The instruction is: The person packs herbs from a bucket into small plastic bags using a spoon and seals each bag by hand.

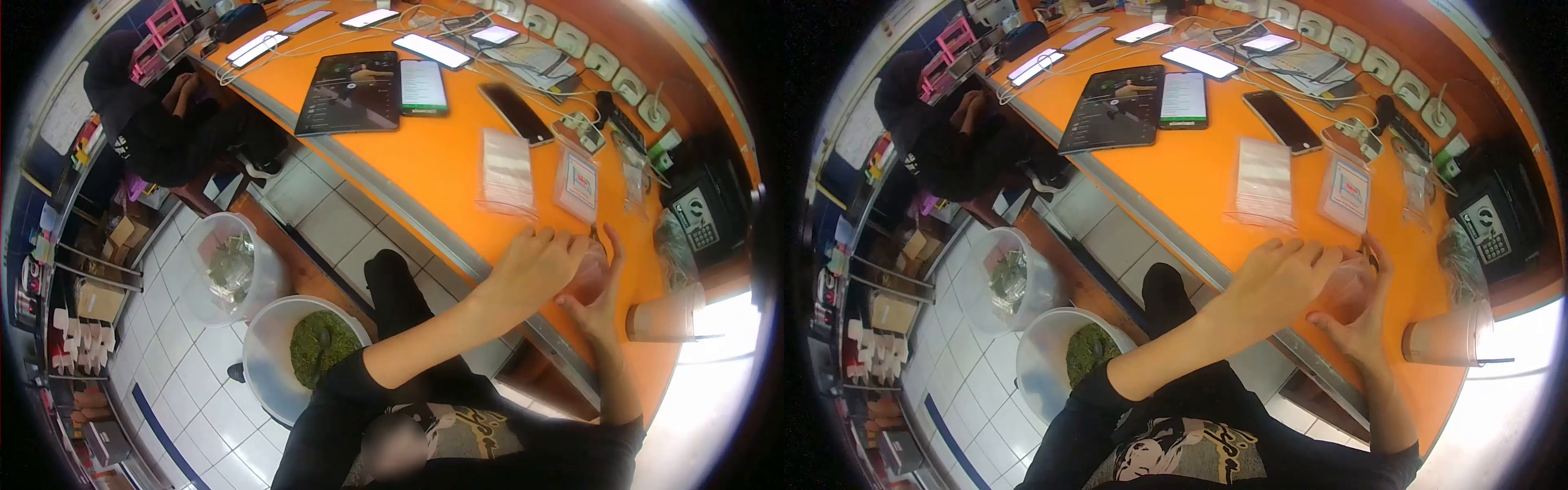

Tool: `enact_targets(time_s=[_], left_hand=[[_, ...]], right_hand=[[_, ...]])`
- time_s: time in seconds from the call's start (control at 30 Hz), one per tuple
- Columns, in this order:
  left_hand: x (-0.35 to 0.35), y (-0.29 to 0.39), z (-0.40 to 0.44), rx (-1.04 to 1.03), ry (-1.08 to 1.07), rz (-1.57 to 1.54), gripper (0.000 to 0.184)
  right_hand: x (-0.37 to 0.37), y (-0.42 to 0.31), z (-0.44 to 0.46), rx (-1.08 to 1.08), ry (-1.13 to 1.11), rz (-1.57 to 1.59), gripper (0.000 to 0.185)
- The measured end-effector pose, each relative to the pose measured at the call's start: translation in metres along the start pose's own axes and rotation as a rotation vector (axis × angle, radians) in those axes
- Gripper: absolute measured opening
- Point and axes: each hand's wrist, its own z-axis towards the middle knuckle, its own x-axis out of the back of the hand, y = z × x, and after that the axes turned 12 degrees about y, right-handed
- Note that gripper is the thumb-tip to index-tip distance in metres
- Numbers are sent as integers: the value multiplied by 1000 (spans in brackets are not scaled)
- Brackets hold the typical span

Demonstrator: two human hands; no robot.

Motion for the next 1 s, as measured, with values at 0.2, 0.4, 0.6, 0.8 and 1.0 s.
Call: enact_targets(time_s=[0.2,0.4,0.6,0.8,1.0], left_hand=[[-14,-8,-11,81,-2,-87,23],[23,-2,-16,137,-9,-279,27],[81,11,-49,346,-18,-643,42],[146,-2,-103,640,29,-608,41],[189,10,-184,757,-155,-467,35]], right_hand=[[24,28,-8,-329,13,-70,22],[33,-6,2,-381,-191,-146,14],[-28,-78,-8,-248,-537,-347,39],[-90,-65,-13,-265,-650,-119,47],[-165,-74,-30,-92,-1089,-3,48]])
